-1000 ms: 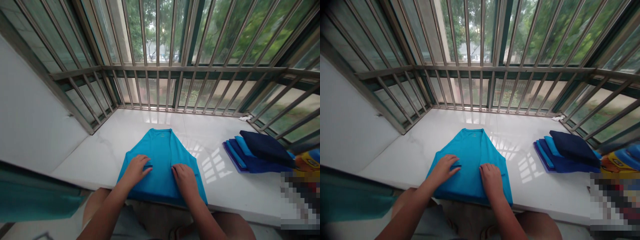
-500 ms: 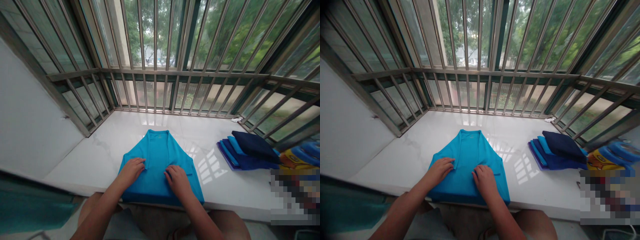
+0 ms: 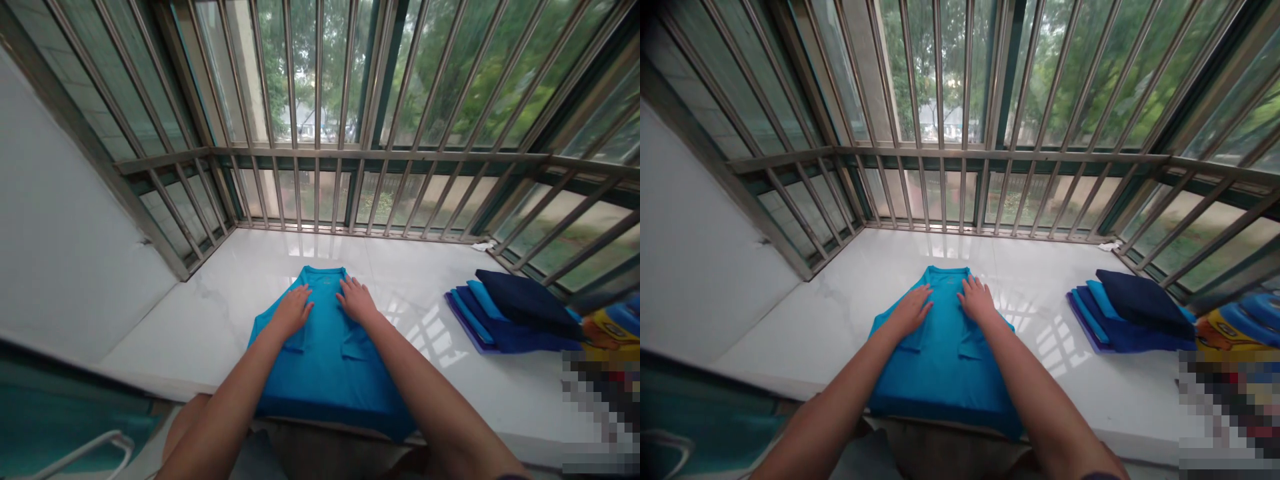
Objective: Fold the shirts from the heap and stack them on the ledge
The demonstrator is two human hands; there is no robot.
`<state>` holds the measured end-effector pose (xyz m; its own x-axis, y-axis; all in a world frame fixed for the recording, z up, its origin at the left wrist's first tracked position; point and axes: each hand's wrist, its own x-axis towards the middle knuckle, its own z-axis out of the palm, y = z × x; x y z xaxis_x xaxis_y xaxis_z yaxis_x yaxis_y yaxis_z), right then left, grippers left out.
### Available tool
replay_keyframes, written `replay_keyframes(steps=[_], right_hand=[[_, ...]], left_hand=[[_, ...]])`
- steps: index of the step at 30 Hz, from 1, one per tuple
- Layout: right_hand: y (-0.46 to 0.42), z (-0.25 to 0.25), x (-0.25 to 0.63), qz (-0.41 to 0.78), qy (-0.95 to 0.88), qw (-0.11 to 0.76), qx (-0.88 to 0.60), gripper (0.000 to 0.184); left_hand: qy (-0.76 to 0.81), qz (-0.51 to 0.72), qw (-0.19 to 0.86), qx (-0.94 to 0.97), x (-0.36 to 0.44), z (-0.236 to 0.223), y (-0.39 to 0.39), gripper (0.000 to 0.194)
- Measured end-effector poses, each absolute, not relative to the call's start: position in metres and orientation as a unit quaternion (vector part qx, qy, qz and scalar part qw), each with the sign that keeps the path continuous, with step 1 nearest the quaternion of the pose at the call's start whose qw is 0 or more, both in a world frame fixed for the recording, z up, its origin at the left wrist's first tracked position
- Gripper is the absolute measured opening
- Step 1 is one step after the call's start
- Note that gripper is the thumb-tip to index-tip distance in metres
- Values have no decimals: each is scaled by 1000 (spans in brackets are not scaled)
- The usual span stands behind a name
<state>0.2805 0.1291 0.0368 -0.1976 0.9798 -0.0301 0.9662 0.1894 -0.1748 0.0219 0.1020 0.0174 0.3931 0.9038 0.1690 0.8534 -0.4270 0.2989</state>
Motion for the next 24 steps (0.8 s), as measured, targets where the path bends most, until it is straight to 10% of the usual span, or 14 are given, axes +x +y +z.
replay_keyframes(steps=[15, 24], right_hand=[[193, 13, 242, 106, -665, 35, -738, 79], [85, 29, 267, 30, -741, 68, -668, 83]], left_hand=[[567, 113, 37, 815, 30, -14, 120, 66], [566, 106, 32, 817, 29, -16, 123, 66]])
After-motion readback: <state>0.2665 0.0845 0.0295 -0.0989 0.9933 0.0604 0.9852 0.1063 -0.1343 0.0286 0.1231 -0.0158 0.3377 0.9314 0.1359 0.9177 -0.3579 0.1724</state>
